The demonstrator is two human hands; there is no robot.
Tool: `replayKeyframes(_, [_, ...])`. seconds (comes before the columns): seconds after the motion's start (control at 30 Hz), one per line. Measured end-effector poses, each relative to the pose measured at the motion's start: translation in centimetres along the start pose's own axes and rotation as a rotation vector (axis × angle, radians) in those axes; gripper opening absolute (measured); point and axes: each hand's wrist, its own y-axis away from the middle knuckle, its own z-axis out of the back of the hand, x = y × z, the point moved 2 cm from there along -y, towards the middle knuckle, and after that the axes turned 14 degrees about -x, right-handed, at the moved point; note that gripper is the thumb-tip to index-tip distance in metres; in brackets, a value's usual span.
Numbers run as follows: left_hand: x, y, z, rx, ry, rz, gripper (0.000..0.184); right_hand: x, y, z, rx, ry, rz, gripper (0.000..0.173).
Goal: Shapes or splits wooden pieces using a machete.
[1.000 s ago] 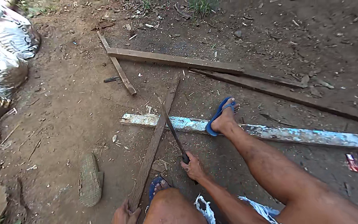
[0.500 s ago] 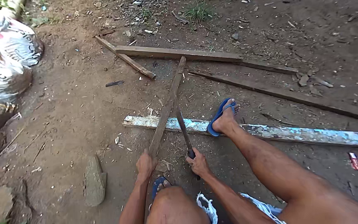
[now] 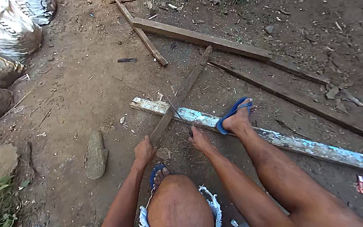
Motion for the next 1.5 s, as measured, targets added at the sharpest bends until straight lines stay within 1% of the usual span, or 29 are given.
replayKeyframes(0.03, [0.5, -0.8, 0.2, 0.042, 0.060, 0.005, 0.079, -0.6, -0.5, -0.5, 0.067, 0.045, -0.032, 0.050])
replayKeyframes(0.1, [1.9, -2.9, 0.3, 0.178, 0.302, 0.013, 0.084, -0.9, -1.1, -0.9, 0.109, 0.067, -0.046, 0.051])
replayKeyframes(0.2, [3.0, -4.7, -0.5, 0.463, 0.782, 0.102, 0.063, -0.8, -0.9, -0.4, 0.119, 0.002, -0.067, 0.049])
replayKeyframes(0.23, [2.8, -4.8, -0.8, 0.549, 0.859, 0.125, 0.055, -0.4, -0.7, 0.1, 0.104, -0.032, -0.086, 0.048])
replayKeyframes(0.27, [2.6, -4.9, -0.9, 0.585, 0.835, 0.116, 0.048, 0.3, -0.4, 0.9, 0.072, -0.083, -0.102, 0.047])
replayKeyframes(0.3, [2.2, -5.0, -0.5, 0.538, 0.731, 0.080, 0.041, 1.2, -0.3, 2.0, 0.031, -0.129, -0.104, 0.044])
replayKeyframes(0.33, [1.8, -5.1, 0.3, 0.422, 0.558, 0.030, 0.041, 2.2, -0.3, 3.4, -0.016, -0.158, -0.086, 0.044])
replayKeyframes(0.4, [1.2, -4.4, 1.9, 0.208, 0.197, -0.012, 0.065, 4.2, 0.1, 6.7, -0.145, -0.201, 0.011, 0.046])
replayKeyframes(0.47, [1.3, -3.7, 2.6, 0.110, 0.016, -0.004, 0.083, 6.2, 0.5, 9.7, -0.358, -0.317, 0.186, 0.040])
replayKeyframes(0.53, [1.6, -3.4, 2.7, 0.091, -0.029, 0.009, 0.088, 8.3, 0.9, 12.0, -0.543, -0.462, 0.368, 0.031])
replayKeyframes(0.6, [1.8, -3.6, 2.6, 0.093, -0.019, 0.010, 0.086, 10.2, 1.3, 13.1, -0.644, -0.550, 0.500, 0.027])
replayKeyframes(0.67, [2.1, -3.9, 2.3, 0.111, 0.010, 0.002, 0.086, 9.9, 1.0, 11.5, -0.680, -0.561, 0.564, 0.024])
replayKeyframes(0.73, [2.3, -3.9, 2.0, 0.121, 0.021, 0.001, 0.086, 6.0, -0.6, 6.7, -0.617, -0.367, 0.491, 0.027])
replayKeyframes(0.77, [2.3, -3.9, 1.9, 0.129, 0.016, 0.004, 0.085, 3.4, -1.5, 4.1, -0.472, -0.176, 0.374, 0.032])
replayKeyframes(0.8, [2.2, -3.8, 1.8, 0.137, 0.010, 0.007, 0.084, 1.2, -2.2, 2.2, -0.247, 0.027, 0.224, 0.041])
replayKeyframes(0.83, [2.1, -3.7, 1.6, 0.140, 0.006, 0.011, 0.081, 0.2, -2.8, 1.4, -0.043, 0.156, 0.094, 0.047])
replayKeyframes(0.87, [2.1, -3.8, 1.8, 0.137, -0.002, 0.016, 0.080, 0.2, -3.2, 1.4, 0.059, 0.209, 0.025, 0.051])
replayKeyframes(0.93, [2.2, -4.2, 2.3, 0.151, 0.002, 0.019, 0.080, 1.7, -3.2, 3.0, 0.117, 0.178, 0.001, 0.047])
replayKeyframes(1.03, [2.6, -4.9, 2.3, 0.170, 0.023, -0.012, 0.075, 3.9, -2.3, 7.3, 0.062, 0.004, 0.032, 0.035])
replayKeyframes(1.1, [2.9, -5.8, 2.4, 0.188, 0.051, -0.036, 0.076, 6.3, -1.6, 10.9, -0.089, -0.209, 0.122, 0.030])
replayKeyframes(1.2, [3.3, -6.2, 1.9, 0.214, 0.074, -0.037, 0.078, 9.4, -0.4, 14.7, -0.348, -0.703, 0.339, 0.030])
replayKeyframes(1.27, [3.3, -6.3, 1.6, 0.200, 0.067, -0.031, 0.076, 11.1, -0.6, 15.1, -0.475, -0.986, 0.418, 0.025])
replayKeyframes(1.3, [3.3, -6.1, 1.3, 0.189, 0.055, -0.029, 0.076, 11.0, -1.1, 13.9, -0.519, -1.061, 0.404, 0.022])
replayKeyframes(1.33, [3.3, -6.0, 1.2, 0.178, 0.044, -0.031, 0.076, 9.9, -1.8, 11.9, -0.532, -1.036, 0.349, 0.021])
replayKeyframes(1.37, [3.2, -6.0, 1.2, 0.164, 0.038, -0.031, 0.075, 7.9, -2.8, 9.1, -0.485, -0.899, 0.249, 0.023])
replayKeyframes(1.4, [3.1, -5.9, 1.3, 0.161, 0.035, -0.029, 0.075, 5.3, -3.8, 6.1, -0.335, -0.682, 0.112, 0.026])
replayKeyframes(1.43, [3.0, -5.6, 1.3, 0.165, 0.032, -0.025, 0.075, 2.9, -4.2, 3.6, -0.097, -0.486, -0.041, 0.029])
replayKeyframes(1.47, [2.8, -5.3, 1.3, 0.168, 0.027, -0.023, 0.075, 1.2, -4.4, 1.7, 0.122, -0.394, -0.165, 0.029])
replayKeyframes(1.5, [2.7, -5.1, 1.7, 0.173, 0.023, -0.019, 0.076, 0.7, -4.5, 0.9, 0.278, -0.411, -0.264, 0.028])
